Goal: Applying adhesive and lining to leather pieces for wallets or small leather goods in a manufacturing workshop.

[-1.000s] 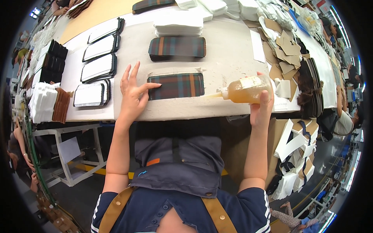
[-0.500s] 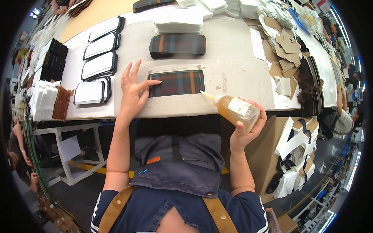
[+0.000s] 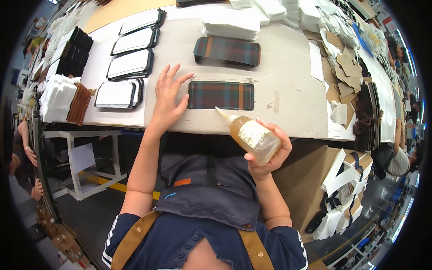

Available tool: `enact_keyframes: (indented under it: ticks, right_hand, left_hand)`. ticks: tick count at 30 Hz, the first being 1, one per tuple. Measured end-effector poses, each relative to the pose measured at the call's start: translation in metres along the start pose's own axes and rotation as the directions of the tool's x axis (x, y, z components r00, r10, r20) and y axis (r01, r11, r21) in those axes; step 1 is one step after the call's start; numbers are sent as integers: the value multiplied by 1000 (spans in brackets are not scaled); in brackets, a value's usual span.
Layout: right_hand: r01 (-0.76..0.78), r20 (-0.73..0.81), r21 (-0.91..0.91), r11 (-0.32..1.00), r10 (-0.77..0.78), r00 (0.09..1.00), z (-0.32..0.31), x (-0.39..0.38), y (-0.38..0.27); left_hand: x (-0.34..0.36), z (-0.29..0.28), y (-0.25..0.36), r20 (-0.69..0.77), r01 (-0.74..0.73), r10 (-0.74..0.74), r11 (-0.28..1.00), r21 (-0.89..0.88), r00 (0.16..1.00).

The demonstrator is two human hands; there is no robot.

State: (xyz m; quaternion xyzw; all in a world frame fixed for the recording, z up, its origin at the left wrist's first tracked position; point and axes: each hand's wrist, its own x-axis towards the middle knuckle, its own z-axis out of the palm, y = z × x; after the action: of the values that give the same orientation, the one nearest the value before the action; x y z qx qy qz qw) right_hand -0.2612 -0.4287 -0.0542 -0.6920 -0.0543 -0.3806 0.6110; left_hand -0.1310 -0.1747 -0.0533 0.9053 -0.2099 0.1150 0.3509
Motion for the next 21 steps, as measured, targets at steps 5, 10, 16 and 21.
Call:
enact_keyframes:
  ticks: [5,10,16,21]
  right_hand:
    - [66,134,43,997,-71,988,26,-4,5]
    - [89,208,84,992,-105,972,41,2,5]
    - [-412,-42,519,749,504,862,-6,70,14]
    - [-318,39,201,927,316,948,-71,138,36]
  left_hand:
    - [-2,0,-3,-8,9,-9,1000,1,1000]
    - [4,1,-3,-18,-12,11,1000,-12,1000]
    - [3,-2,-1,-11,2,-2,999,-45,1000]
    - [3,-1,6,24,-41,40,998,57,999]
